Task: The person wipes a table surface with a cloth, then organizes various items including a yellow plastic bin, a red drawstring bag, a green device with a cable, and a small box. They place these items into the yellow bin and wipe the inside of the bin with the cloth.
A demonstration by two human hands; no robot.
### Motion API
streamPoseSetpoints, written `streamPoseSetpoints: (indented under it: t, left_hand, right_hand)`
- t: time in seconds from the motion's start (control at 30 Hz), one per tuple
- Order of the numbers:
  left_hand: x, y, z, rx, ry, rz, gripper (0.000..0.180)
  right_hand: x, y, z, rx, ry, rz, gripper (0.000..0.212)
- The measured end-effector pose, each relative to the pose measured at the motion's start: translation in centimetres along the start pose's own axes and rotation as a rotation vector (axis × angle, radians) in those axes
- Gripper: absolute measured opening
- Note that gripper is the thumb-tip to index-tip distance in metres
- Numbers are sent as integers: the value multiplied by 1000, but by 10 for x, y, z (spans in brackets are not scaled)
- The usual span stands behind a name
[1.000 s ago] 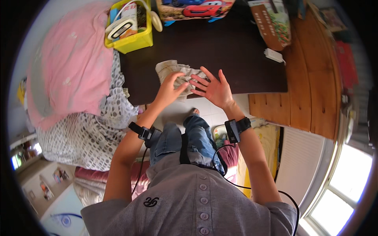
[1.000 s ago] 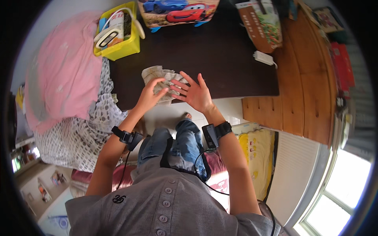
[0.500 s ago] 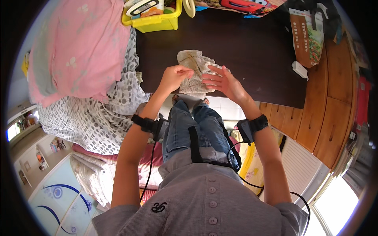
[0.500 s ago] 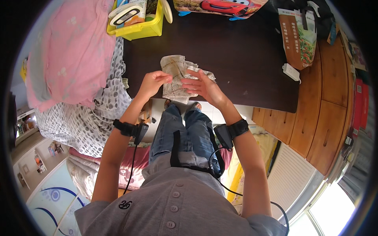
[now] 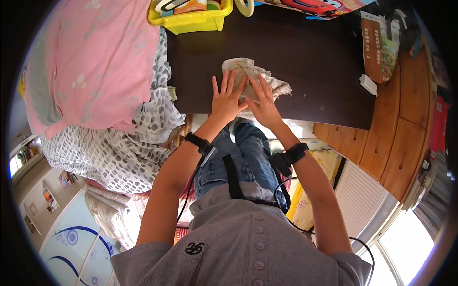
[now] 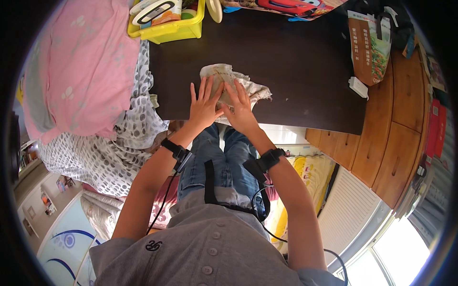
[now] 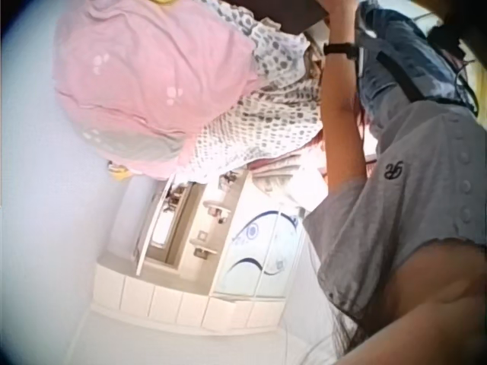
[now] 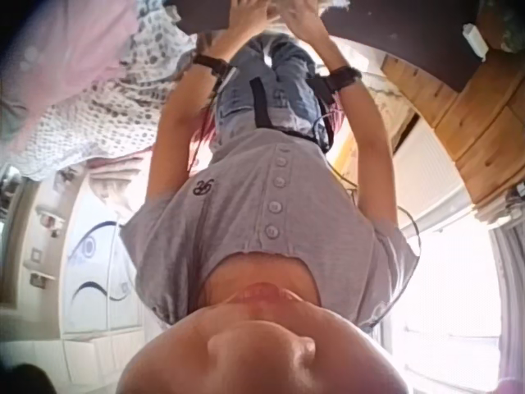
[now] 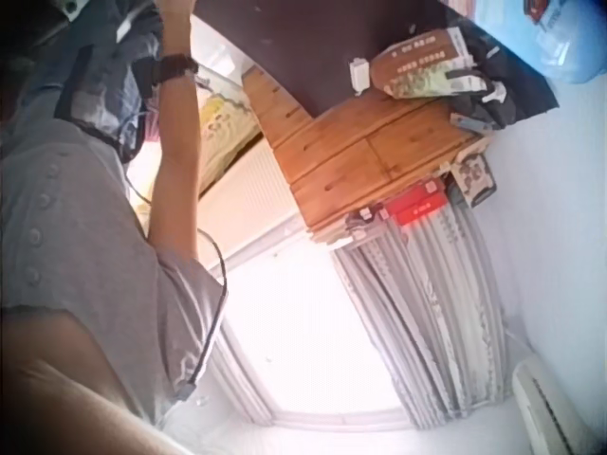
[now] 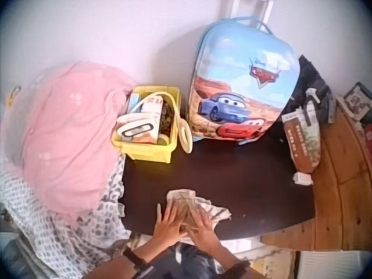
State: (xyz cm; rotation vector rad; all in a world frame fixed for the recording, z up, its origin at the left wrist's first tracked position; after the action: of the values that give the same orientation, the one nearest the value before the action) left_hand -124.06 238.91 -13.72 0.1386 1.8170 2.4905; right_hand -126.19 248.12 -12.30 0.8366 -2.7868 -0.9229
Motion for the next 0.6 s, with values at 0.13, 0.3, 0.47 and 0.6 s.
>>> streamPoseSetpoints:
  t: [0.13, 0.3, 0.47, 0.6]
  left_hand:
    - [-10, 10, -16, -66, -83, -63, 77]
    - [-36, 59, -80, -156, -128, -51, 49]
    - [-15, 78, -144, -384, 172, 225, 33]
    - [23, 66, -146, -350, 183, 276, 38]
  right_hand:
    - [4, -33, 7, -275, 9, 59, 62]
    - [16, -53, -12, -616, -92, 116, 65]
    - [31, -148, -75, -705, 265, -204, 54]
    - [37, -152, -83, -613, 486, -150, 42]
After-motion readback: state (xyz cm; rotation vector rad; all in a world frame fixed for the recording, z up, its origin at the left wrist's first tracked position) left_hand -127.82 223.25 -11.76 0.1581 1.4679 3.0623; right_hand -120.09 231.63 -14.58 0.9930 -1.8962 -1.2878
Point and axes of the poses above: each hand's wrist, its own x-axis towards the middle knuckle, its own y-axis out of the back of the hand, z = x × y, the point moved 10 cm from there along x, towards the middle knuckle, and after that the axes turned 1 degree about -x, right-handed, at the moved point
